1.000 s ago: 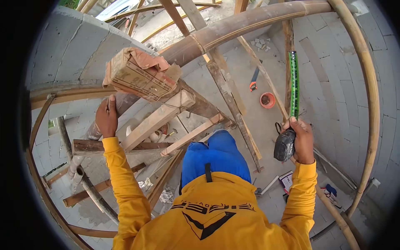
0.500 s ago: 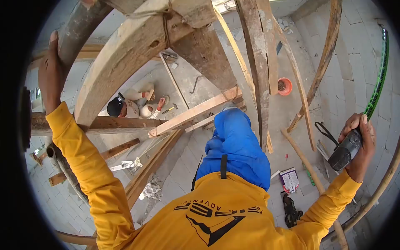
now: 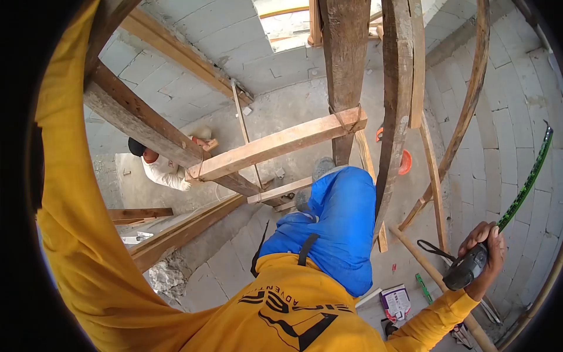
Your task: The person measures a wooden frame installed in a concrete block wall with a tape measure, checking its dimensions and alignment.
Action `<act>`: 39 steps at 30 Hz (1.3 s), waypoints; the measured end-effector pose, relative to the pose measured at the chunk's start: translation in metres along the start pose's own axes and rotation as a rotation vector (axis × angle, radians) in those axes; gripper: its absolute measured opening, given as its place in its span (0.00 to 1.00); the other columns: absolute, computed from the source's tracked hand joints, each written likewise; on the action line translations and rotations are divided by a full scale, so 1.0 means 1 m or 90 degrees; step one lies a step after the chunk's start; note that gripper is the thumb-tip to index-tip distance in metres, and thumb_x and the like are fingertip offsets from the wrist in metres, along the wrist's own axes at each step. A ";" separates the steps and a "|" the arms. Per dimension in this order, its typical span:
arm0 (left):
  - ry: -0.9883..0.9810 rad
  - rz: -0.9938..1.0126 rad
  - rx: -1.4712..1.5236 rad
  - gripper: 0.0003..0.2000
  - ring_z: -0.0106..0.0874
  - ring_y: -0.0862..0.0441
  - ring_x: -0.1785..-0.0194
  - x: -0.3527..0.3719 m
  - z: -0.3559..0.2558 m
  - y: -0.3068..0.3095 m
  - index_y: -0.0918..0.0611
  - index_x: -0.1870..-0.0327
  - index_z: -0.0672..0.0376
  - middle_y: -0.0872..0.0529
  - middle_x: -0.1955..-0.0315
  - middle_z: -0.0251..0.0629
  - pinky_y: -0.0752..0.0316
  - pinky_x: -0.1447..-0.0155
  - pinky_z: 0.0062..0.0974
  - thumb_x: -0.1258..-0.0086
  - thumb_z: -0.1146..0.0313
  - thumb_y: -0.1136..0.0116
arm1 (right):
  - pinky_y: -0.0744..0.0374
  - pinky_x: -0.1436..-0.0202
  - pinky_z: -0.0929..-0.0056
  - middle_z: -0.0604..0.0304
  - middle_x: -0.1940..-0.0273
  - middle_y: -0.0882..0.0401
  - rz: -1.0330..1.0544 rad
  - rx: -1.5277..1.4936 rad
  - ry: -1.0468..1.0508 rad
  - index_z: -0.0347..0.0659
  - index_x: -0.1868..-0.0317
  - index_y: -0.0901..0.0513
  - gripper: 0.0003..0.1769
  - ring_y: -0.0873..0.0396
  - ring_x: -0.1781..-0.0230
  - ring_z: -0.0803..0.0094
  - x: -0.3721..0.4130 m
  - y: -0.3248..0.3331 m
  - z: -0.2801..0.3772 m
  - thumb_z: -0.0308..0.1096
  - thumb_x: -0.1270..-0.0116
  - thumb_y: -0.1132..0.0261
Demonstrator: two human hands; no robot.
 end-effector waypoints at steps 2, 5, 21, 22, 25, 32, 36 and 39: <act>0.034 -0.007 0.053 0.23 0.43 0.14 0.47 0.047 -0.020 -0.007 0.18 0.50 0.74 0.12 0.53 0.54 0.22 0.36 0.38 0.21 0.57 0.54 | 0.25 0.78 0.80 0.63 0.75 0.32 -0.017 -0.003 -0.021 0.43 0.66 0.32 0.16 0.29 0.82 0.78 0.027 0.020 -0.012 0.40 0.18 0.50; 0.089 0.020 0.118 0.22 0.42 0.14 0.48 0.126 -0.048 -0.035 0.17 0.50 0.73 0.12 0.54 0.54 0.22 0.36 0.37 0.21 0.58 0.54 | 0.24 0.78 0.80 0.62 0.76 0.31 -0.093 0.012 -0.020 0.43 0.66 0.31 0.16 0.29 0.83 0.77 0.064 0.041 -0.015 0.41 0.18 0.49; 0.181 0.113 0.159 0.19 0.40 0.15 0.50 0.286 -0.108 -0.168 0.16 0.51 0.70 0.12 0.55 0.50 0.23 0.39 0.35 0.20 0.60 0.52 | 0.25 0.80 0.78 0.58 0.77 0.28 -0.197 -0.010 -0.095 0.39 0.68 0.28 0.19 0.27 0.84 0.73 0.105 0.090 -0.108 0.42 0.19 0.49; 0.182 0.111 0.157 0.19 0.39 0.15 0.50 0.289 -0.111 -0.170 0.16 0.51 0.70 0.12 0.56 0.50 0.23 0.39 0.34 0.20 0.60 0.52 | 0.24 0.80 0.78 0.58 0.77 0.28 -0.203 -0.017 -0.105 0.39 0.68 0.28 0.19 0.27 0.84 0.73 0.106 0.095 -0.115 0.42 0.19 0.49; 0.183 0.102 0.154 0.18 0.39 0.15 0.50 0.298 -0.117 -0.176 0.16 0.52 0.70 0.12 0.56 0.50 0.23 0.40 0.34 0.20 0.61 0.51 | 0.24 0.80 0.78 0.58 0.77 0.28 -0.228 -0.008 -0.096 0.39 0.69 0.28 0.20 0.27 0.84 0.74 0.109 0.109 -0.130 0.42 0.19 0.49; 0.177 0.032 0.144 0.17 0.38 0.15 0.51 0.332 -0.138 -0.175 0.16 0.52 0.68 0.12 0.57 0.48 0.24 0.41 0.33 0.20 0.62 0.50 | 0.25 0.81 0.79 0.58 0.77 0.29 -0.234 0.072 -0.022 0.38 0.70 0.28 0.20 0.28 0.85 0.74 0.114 0.146 -0.149 0.42 0.18 0.50; 0.149 -0.060 0.121 0.16 0.37 0.15 0.52 0.367 -0.165 -0.155 0.16 0.52 0.68 0.12 0.57 0.47 0.24 0.41 0.32 0.20 0.63 0.50 | 0.25 0.83 0.79 0.59 0.79 0.30 -0.210 0.143 0.002 0.38 0.71 0.28 0.21 0.29 0.87 0.76 0.134 0.183 -0.198 0.42 0.19 0.49; 0.094 -0.172 0.114 0.15 0.36 0.15 0.52 0.407 -0.208 -0.136 0.15 0.53 0.67 0.12 0.57 0.46 0.24 0.42 0.31 0.20 0.63 0.49 | 0.25 0.84 0.79 0.57 0.79 0.29 -0.165 0.091 0.044 0.39 0.71 0.28 0.21 0.29 0.88 0.76 0.148 0.219 -0.289 0.41 0.19 0.49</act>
Point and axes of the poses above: each hand's wrist, its own x-axis away from the middle knuckle, its own y-axis out of the back of the hand, z = x × y, the point moved 8 cm from there along -x, towards the middle knuckle
